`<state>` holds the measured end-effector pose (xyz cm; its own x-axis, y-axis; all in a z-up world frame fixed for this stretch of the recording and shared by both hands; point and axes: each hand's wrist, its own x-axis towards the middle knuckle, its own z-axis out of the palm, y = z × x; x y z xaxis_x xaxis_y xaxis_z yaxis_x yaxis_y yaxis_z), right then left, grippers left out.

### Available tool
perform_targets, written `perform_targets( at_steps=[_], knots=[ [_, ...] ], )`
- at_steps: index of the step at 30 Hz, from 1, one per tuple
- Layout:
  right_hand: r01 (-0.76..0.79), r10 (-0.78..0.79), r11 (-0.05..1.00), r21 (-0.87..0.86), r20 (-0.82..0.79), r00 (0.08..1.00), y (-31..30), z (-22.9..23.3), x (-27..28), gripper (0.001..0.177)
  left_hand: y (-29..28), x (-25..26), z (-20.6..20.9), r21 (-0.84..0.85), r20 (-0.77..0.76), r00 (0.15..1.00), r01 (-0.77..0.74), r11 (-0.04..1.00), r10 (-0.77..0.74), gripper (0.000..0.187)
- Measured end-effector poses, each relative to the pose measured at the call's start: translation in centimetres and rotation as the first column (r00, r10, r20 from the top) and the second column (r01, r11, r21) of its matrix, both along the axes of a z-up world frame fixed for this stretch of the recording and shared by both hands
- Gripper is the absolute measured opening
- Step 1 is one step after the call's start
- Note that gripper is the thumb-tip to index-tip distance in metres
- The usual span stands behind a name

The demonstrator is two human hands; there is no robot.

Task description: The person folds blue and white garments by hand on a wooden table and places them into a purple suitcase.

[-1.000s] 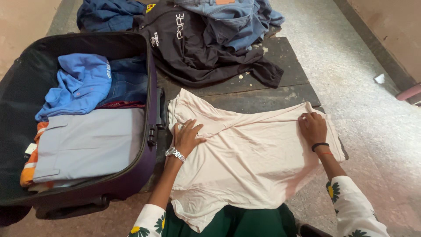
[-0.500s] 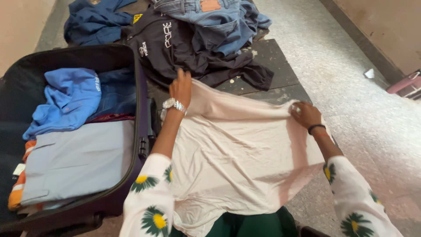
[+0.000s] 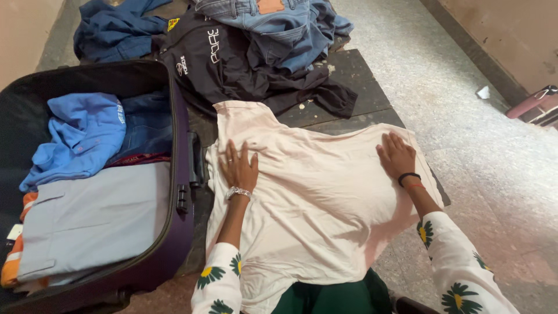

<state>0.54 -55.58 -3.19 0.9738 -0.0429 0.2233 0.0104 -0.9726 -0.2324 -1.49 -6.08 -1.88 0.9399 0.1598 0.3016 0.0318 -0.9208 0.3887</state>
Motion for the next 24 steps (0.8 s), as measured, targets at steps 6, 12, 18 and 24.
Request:
perform_targets(
  at_steps=[6,12,18,24],
  knots=[
    [0.046,-0.042,0.996,-0.072,0.048,0.998,-0.9,-1.7,1.5,0.065,2.2,-2.0,-1.1,0.076,0.129,0.982,-0.146,0.986,0.135,0.073],
    [0.030,-0.020,0.995,-0.099,0.103,0.995,-0.9,-1.5,1.4,0.063,2.5,-3.2,-2.7,0.059,0.077,0.977,-0.205,0.977,0.200,0.076],
    [0.096,-0.118,0.976,-0.193,-0.105,0.987,-1.1,2.0,4.8,0.054,2.0,-2.1,-1.7,0.076,-0.165,0.937,-0.299,0.951,0.307,0.089],
    [0.016,-0.013,0.998,-0.061,0.046,0.999,2.6,-0.6,5.1,0.060,-0.2,2.7,-2.4,0.087,-0.123,0.990,0.077,0.993,-0.066,0.052]
  ],
)
